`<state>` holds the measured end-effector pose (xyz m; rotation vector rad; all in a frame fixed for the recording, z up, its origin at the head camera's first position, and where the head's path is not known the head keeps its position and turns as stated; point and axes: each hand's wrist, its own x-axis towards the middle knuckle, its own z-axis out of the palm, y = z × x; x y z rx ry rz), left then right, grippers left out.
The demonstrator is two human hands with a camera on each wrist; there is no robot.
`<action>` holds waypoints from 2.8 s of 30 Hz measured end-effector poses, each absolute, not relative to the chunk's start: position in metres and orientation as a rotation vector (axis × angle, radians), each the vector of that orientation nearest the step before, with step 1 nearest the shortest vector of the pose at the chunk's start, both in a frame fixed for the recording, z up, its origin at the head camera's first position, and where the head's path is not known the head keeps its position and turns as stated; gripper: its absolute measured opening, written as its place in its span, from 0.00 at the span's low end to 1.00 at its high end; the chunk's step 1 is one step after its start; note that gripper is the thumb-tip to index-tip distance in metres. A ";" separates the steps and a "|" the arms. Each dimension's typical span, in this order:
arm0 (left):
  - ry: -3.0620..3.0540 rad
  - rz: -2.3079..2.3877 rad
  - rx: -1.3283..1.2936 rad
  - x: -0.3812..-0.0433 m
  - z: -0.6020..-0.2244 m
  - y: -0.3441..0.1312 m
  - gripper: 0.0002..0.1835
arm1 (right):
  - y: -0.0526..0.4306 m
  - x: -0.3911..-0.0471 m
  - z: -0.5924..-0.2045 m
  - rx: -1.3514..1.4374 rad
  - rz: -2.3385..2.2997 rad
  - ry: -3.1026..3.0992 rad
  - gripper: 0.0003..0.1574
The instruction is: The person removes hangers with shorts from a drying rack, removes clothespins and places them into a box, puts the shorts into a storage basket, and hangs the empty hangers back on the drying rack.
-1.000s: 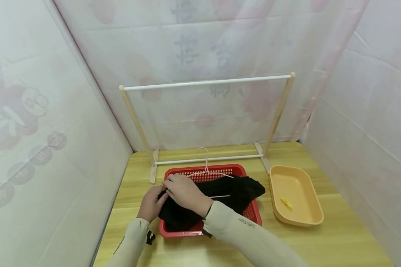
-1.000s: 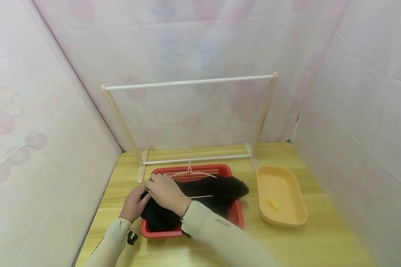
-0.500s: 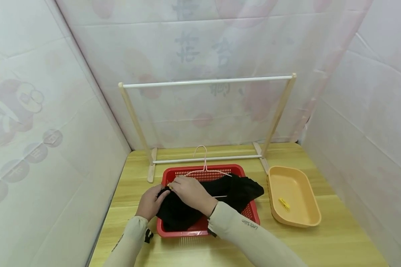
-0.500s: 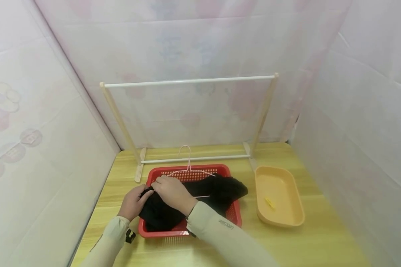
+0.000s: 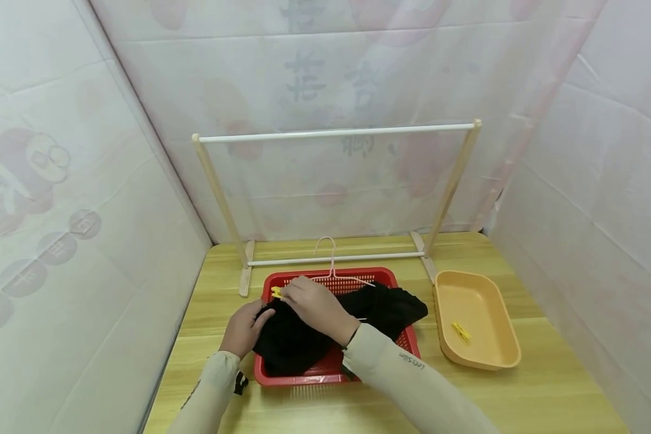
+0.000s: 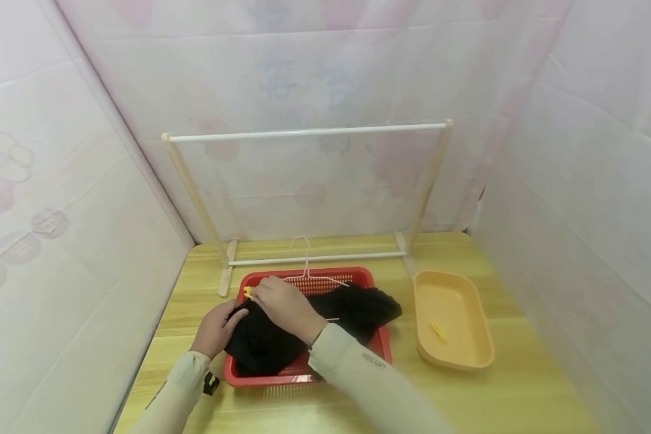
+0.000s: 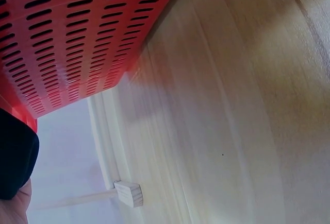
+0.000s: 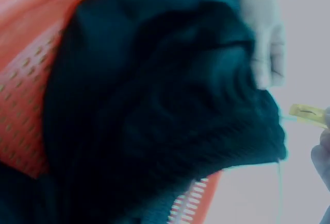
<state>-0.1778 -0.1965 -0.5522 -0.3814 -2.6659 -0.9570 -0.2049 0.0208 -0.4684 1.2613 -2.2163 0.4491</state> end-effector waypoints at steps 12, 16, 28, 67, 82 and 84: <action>-2.687 -0.957 -0.357 -0.177 -0.554 -0.197 0.17 | 0.118 -0.209 -0.467 1.018 0.594 -2.430 0.21; -2.676 -0.955 -0.349 -0.177 -0.555 -0.199 0.17 | 0.161 -0.210 -0.478 0.870 0.627 -2.490 0.21; -2.665 -0.952 -0.299 -0.174 -0.553 -0.206 0.14 | 0.195 -0.211 -0.528 0.467 1.029 -2.437 0.22; -2.708 -0.869 -0.226 -0.174 -0.553 -0.200 0.16 | 0.192 -0.214 -0.558 0.268 1.019 -2.388 0.25; -2.685 -0.871 -0.223 -0.174 -0.560 -0.202 0.13 | 0.194 -0.215 -0.562 0.260 1.011 -2.418 0.25; -2.682 -0.872 -0.223 -0.174 -0.560 -0.202 0.13 | 0.194 -0.215 -0.561 0.264 1.020 -2.417 0.24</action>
